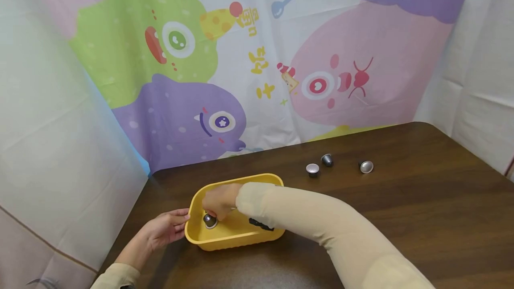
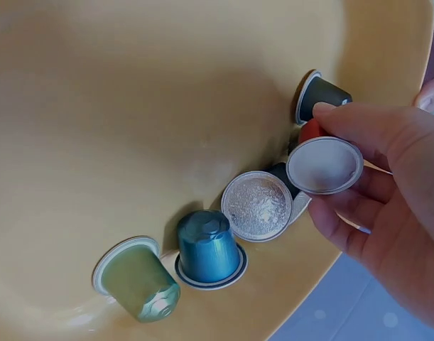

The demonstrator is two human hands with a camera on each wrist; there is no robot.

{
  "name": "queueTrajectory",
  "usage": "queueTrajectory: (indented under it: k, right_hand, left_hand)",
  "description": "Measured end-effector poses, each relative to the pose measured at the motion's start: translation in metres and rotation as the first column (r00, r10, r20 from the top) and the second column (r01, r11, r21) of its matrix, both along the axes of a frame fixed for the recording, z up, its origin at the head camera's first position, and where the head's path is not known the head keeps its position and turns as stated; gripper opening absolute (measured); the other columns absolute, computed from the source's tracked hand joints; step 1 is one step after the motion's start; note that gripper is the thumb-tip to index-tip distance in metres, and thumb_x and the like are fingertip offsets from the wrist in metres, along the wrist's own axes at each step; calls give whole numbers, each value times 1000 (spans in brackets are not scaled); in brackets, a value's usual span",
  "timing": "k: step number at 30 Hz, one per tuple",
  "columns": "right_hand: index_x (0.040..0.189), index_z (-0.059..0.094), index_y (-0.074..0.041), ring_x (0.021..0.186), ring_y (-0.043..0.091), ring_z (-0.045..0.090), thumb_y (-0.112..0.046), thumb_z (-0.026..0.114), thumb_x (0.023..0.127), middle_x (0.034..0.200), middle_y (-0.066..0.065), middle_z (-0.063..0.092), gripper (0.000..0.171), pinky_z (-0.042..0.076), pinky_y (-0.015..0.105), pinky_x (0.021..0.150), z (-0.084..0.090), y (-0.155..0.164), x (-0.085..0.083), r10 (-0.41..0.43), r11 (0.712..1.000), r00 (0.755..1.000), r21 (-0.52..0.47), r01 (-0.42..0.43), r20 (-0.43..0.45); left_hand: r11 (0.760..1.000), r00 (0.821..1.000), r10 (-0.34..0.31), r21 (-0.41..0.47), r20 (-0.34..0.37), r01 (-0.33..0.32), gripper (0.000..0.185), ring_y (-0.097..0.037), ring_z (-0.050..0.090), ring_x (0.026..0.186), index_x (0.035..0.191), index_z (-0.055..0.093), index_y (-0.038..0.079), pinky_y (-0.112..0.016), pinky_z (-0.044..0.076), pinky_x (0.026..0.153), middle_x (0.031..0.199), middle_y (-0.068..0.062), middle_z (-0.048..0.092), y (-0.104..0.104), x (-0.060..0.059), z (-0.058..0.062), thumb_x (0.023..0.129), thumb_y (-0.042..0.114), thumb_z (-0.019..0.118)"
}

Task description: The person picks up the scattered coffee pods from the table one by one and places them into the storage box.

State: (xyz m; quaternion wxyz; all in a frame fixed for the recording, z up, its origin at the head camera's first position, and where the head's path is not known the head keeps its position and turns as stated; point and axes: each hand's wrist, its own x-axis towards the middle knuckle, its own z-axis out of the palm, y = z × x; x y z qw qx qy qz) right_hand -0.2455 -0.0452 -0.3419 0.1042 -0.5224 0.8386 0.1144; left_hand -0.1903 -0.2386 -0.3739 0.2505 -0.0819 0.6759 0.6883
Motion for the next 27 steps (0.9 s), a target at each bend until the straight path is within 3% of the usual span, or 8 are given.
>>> queueTrajectory:
  k: [16,21,27]
  right_hand:
    - [79,65,-18,69,6,52,-12,70,80,79,-7,65,8,42,17,60,-5,-5,1,4,1000,998,-27,-5,-60]
    - [78,67,-19,66,6,51,-14,71,78,75,-9,63,7,41,18,56,-9,-9,2,13,1000,991,-14,-16,-135]
    - [66,56,-21,60,6,44,-18,75,76,64,-11,50,22,36,19,51,-11,-13,3,15,999,984,-48,-24,-180]
  left_hand:
    - [1000,1000,-18,-9,-13,18,51,-4,60,79,140,26,-10,-22,52,76,86,6,64,0,0,1,97,5,49]
    - [999,999,-30,-16,-24,29,51,-4,61,81,140,27,-10,-22,52,77,88,6,64,0,1,0,97,6,48]
    - [999,1000,-14,-31,-26,13,52,-5,61,82,141,29,-10,-22,52,76,91,4,65,1,2,1,97,6,50]
